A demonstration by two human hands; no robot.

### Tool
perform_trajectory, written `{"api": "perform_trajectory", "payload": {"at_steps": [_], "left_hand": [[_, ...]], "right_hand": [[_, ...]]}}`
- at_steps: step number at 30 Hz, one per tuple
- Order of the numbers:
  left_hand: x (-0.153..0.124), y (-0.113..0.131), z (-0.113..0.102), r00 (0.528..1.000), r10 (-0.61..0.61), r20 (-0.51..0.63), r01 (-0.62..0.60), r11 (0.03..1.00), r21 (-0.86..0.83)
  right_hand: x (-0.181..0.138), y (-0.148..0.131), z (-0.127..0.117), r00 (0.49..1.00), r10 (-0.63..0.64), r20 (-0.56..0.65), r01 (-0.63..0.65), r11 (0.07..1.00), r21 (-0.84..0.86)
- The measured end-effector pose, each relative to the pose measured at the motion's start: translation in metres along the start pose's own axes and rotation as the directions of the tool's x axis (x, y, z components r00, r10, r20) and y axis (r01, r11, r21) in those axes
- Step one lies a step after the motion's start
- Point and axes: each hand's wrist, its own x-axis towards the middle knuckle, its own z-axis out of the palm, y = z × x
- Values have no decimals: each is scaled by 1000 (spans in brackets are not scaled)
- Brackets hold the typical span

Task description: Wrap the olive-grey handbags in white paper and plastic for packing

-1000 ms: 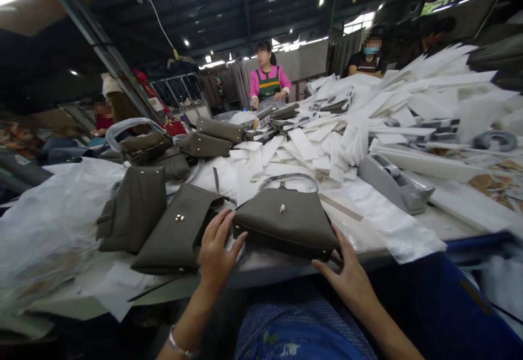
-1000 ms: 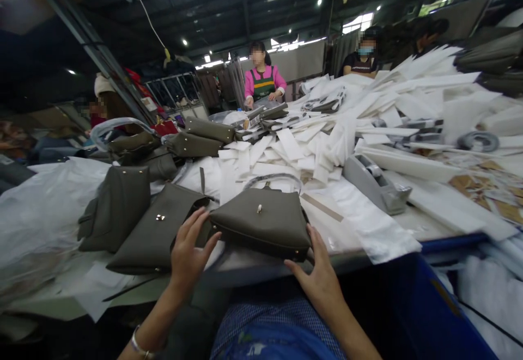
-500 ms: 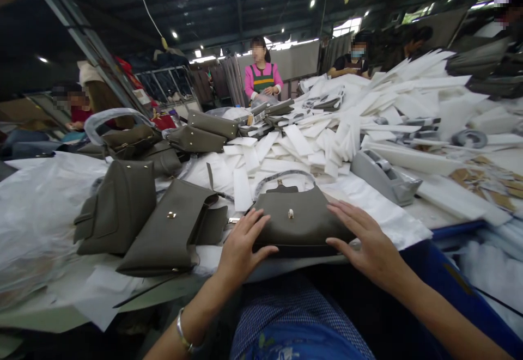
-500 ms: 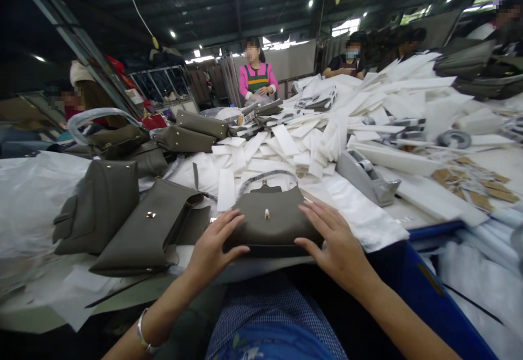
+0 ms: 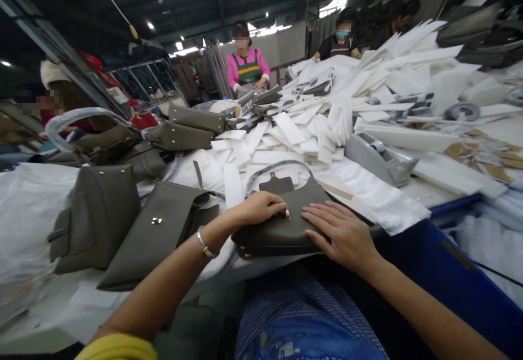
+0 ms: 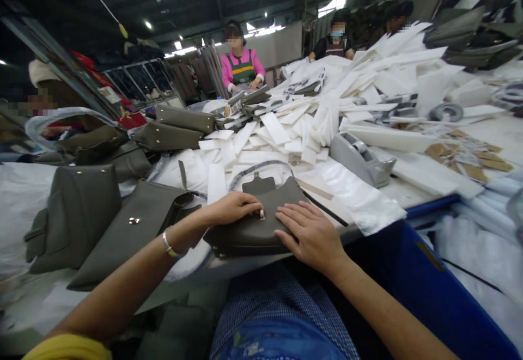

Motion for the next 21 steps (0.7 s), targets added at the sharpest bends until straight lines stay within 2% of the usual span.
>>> {"api": "perform_trajectory", "payload": {"at_steps": [2,5,8,11,16,19,21], "left_hand": [[9,1,-6,994,-16,105,22,998,-54],[21,-2,-13,978,-62,201,88,989,-123],[27,-6,-18,965,-121,233,163,971,-172],[31,-7,-22,965,-153,213,196,960,-201],[25,3,-27,989,-113,100,129,977,-170],[5,12,-31,995,-63,-82,55,993,-105],[-13,15,-33,967,-34,-254,24,999,-40]], "right_hand": [[-1,1,-1,1000,8,-15,-8,1000,18],[2,5,-2,1000,-5,-18,5,1000,31],[7,13,-1,998,-54,20,52,997,57],[15,18,-2,992,-116,57,112,991,72],[28,24,-4,983,-158,94,159,987,-6],[34,29,-3,988,-151,37,152,988,-34],[36,32,0,990,-140,-7,140,990,-27]]}}
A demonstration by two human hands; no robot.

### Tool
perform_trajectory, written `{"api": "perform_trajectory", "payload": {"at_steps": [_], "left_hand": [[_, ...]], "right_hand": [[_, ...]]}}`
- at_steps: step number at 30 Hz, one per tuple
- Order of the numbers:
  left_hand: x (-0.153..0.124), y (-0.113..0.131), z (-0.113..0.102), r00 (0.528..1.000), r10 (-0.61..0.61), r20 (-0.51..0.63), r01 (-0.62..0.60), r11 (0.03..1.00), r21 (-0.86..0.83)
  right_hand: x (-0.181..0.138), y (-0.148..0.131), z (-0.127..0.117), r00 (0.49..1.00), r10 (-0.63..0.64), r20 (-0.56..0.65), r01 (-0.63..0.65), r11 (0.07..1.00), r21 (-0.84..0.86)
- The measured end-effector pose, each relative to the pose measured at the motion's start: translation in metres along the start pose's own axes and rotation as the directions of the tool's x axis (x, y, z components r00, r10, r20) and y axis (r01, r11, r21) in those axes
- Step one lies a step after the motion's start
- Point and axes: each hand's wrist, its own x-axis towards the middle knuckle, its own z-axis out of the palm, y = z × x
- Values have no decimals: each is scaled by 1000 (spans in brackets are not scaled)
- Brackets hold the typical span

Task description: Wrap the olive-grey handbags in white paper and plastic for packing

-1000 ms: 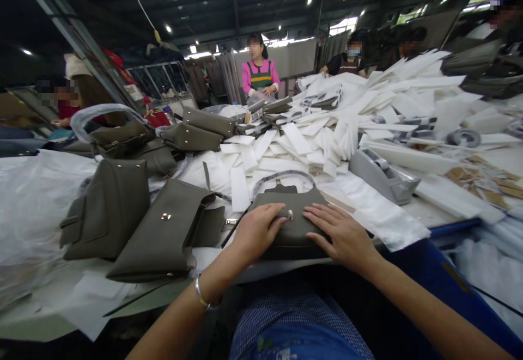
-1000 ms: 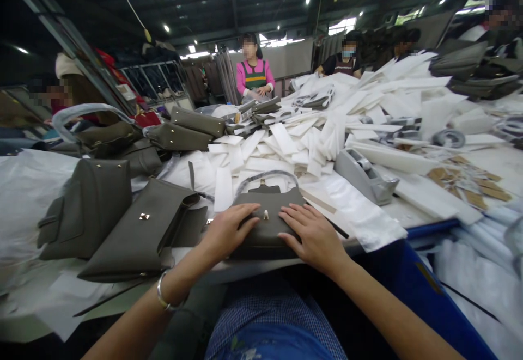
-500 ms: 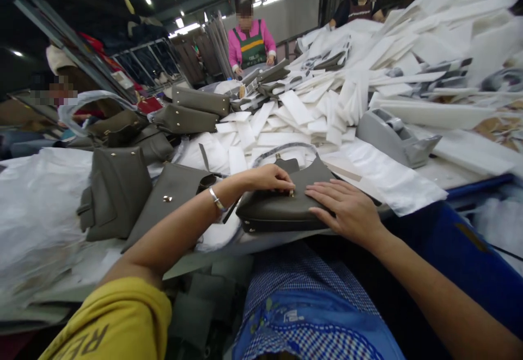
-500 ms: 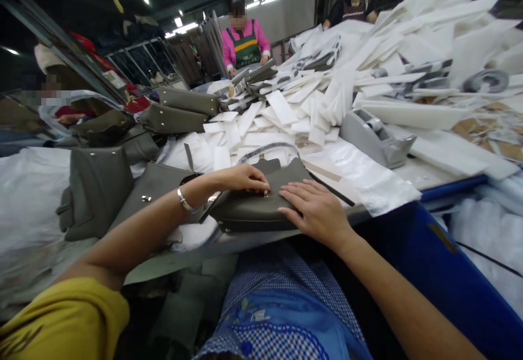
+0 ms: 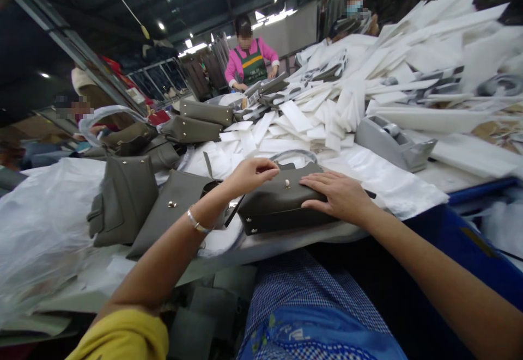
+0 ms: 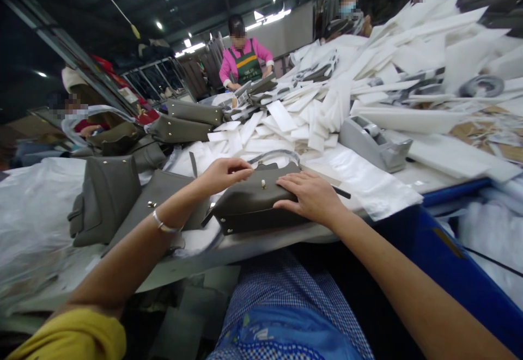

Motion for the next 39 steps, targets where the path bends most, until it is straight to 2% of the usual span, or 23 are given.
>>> {"api": "perform_trajectory", "payload": {"at_steps": [2,4,8,13,15,17,19,24,31,37,39], "left_hand": [[-15,0,-3,990,11,-144,-3,998,57],[-25,-2,0,988,-8,-157,21,997,78],[-19,-14,17,1000,3,6,-3,996,95],[25,-36,37,970,79,230,-112,984,136],[38,-41,39,941,37,338,-65,995,73],[47,-44,38,910,-25,413,34,999,-15],[53,-47,36,892,-73,446,118,990,-73],[59,-43,27,843,-180,507,254,964,-80],[63,-41,27,781,-250,572,333,942,-43],[66,-42,27,712,-263,651,372,928,-32],[66,-42,29,711,-273,648,391,919,-42]], "right_hand": [[0,1,3,1000,2,-19,-2,1000,15],[0,-3,2,1000,16,-22,-16,1000,22],[2,-19,-7,998,53,-25,-52,998,44],[7,-15,-1,998,-27,59,26,1000,6],[5,-12,3,997,-48,58,48,999,1],[4,-12,7,998,-44,39,43,999,9],[4,-13,10,999,-31,24,30,999,20],[7,-14,10,999,-24,37,22,999,49],[5,-11,12,992,-105,63,100,991,84],[5,-9,16,992,-100,75,95,993,71],[5,-8,19,992,-101,73,97,994,57]]}}
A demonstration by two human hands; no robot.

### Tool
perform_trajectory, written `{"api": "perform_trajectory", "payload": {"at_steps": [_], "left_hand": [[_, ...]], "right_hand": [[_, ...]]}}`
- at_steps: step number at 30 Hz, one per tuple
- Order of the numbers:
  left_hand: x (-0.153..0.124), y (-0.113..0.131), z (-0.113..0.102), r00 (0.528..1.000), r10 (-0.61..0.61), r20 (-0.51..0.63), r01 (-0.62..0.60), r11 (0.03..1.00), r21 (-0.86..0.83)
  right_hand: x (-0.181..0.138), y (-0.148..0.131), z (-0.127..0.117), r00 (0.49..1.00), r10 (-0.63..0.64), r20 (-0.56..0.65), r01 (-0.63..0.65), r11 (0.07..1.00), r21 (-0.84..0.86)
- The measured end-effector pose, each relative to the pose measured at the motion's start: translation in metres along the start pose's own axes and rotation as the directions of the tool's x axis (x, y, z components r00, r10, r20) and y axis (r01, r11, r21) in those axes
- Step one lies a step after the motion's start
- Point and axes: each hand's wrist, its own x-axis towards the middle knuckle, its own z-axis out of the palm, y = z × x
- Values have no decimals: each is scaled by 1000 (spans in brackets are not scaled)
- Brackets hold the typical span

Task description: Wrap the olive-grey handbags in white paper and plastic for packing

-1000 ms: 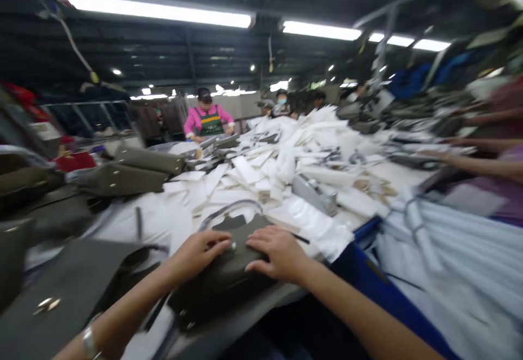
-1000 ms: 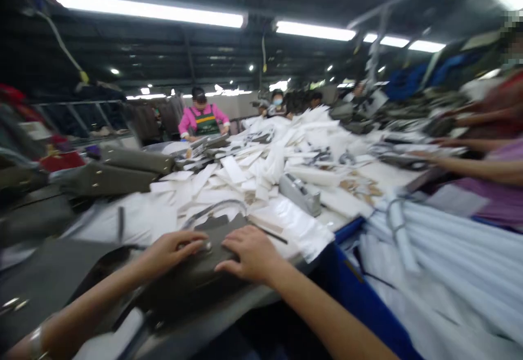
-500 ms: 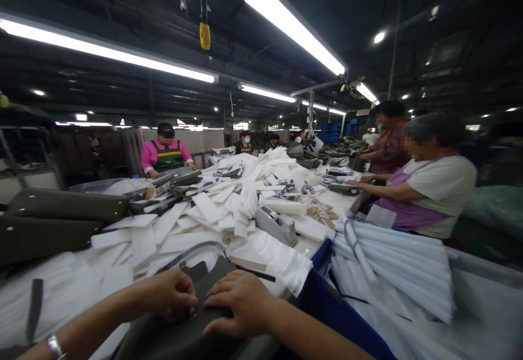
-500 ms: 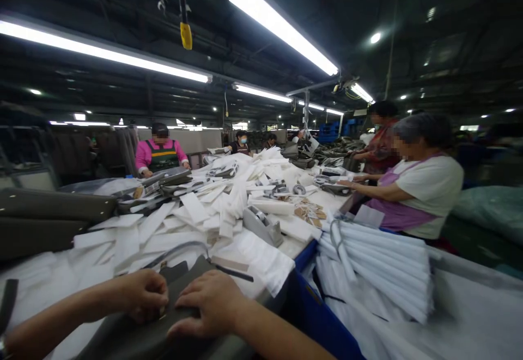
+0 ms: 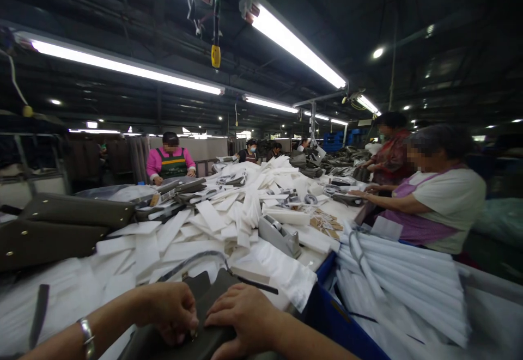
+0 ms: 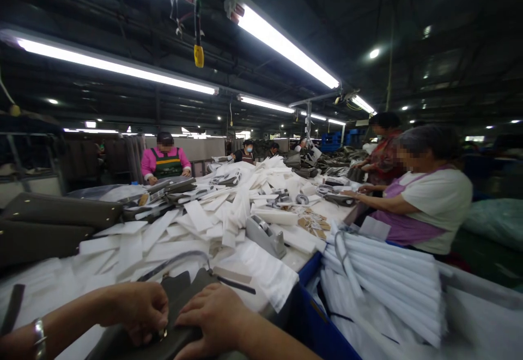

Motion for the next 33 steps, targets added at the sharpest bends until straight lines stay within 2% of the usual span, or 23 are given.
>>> {"api": "perform_trajectory", "payload": {"at_steps": [7,11,22,26,29,33], "left_hand": [[0,0,11,981,27,-191,-26,1000,10],[-4,3,16,968,39,-248,-26,998,54],[10,-7,13,962,-14,-271,45,993,110],[6,-7,18,956,-18,-294,56,991,120],[4,-6,22,966,-13,-260,38,995,91],[4,-8,22,976,-10,-218,21,999,45]], "right_hand": [[0,1,3,1000,16,7,-16,999,-40],[-1,1,1,1000,1,9,-1,999,-55],[-3,4,6,999,-11,39,14,995,-97],[-5,4,1,993,-95,67,102,990,-100],[-7,7,1,985,-143,93,154,980,-125],[-9,5,3,987,-136,85,146,981,-125]]}}
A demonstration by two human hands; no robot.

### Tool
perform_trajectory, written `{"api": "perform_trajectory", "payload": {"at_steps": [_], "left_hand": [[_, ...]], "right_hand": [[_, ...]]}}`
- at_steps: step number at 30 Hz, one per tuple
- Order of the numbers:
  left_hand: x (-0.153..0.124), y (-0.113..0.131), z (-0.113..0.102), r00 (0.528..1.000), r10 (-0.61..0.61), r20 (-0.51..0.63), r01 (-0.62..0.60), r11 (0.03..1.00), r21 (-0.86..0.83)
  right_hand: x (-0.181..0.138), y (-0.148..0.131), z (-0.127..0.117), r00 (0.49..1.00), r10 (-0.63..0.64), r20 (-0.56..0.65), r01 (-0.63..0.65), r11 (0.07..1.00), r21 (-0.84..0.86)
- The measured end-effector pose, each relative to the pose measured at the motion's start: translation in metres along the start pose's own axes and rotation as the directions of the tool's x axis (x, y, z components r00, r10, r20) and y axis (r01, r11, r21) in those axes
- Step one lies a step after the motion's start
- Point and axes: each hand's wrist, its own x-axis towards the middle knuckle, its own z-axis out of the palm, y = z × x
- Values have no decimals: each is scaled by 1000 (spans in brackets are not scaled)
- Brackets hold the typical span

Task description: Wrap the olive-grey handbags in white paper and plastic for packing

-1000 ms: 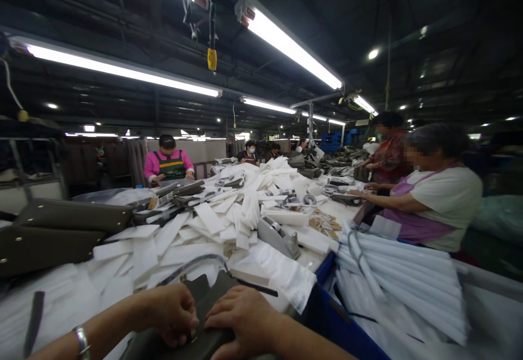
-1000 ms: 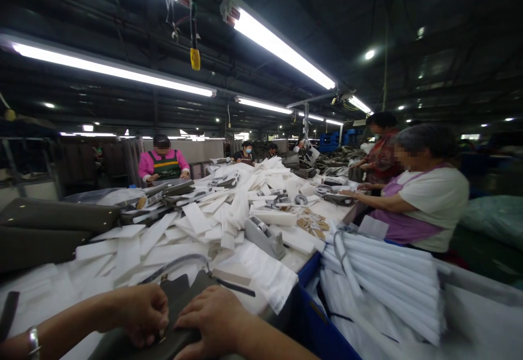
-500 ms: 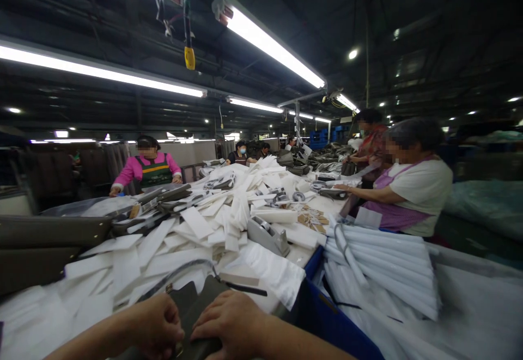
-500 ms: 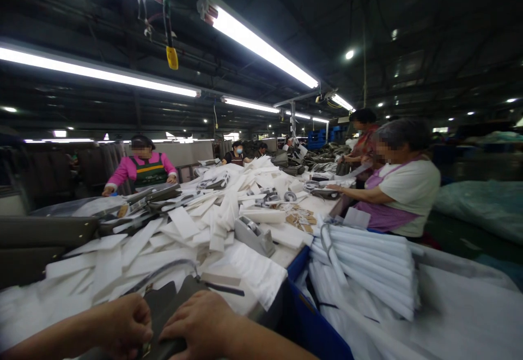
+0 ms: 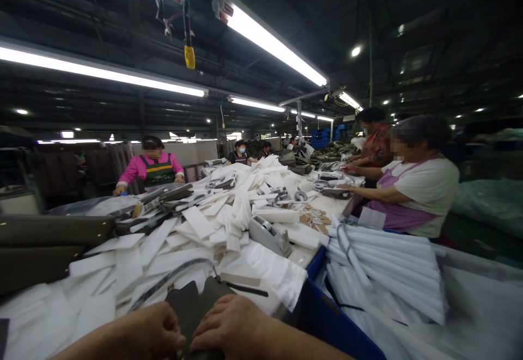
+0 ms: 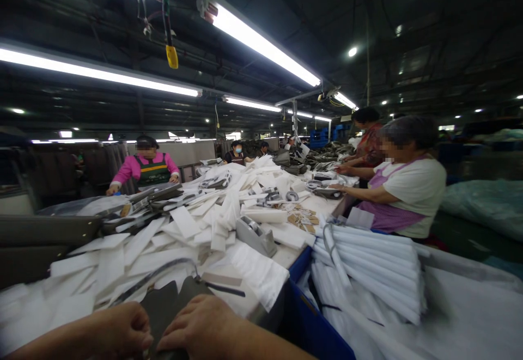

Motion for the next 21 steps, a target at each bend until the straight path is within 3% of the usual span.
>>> {"api": "perform_trajectory", "payload": {"at_steps": [7,12,21], "left_hand": [[5,-10,-10,994,-17,109,30,993,-114],[-3,-1,-7,985,-23,174,37,996,-78],[-7,-1,-6,988,84,131,-86,996,12]], "right_hand": [[1,-3,-2,999,50,-13,-49,998,33],[-1,-1,-2,1000,13,-15,-13,1000,18],[0,0,0,999,30,-36,-28,999,45]]}}
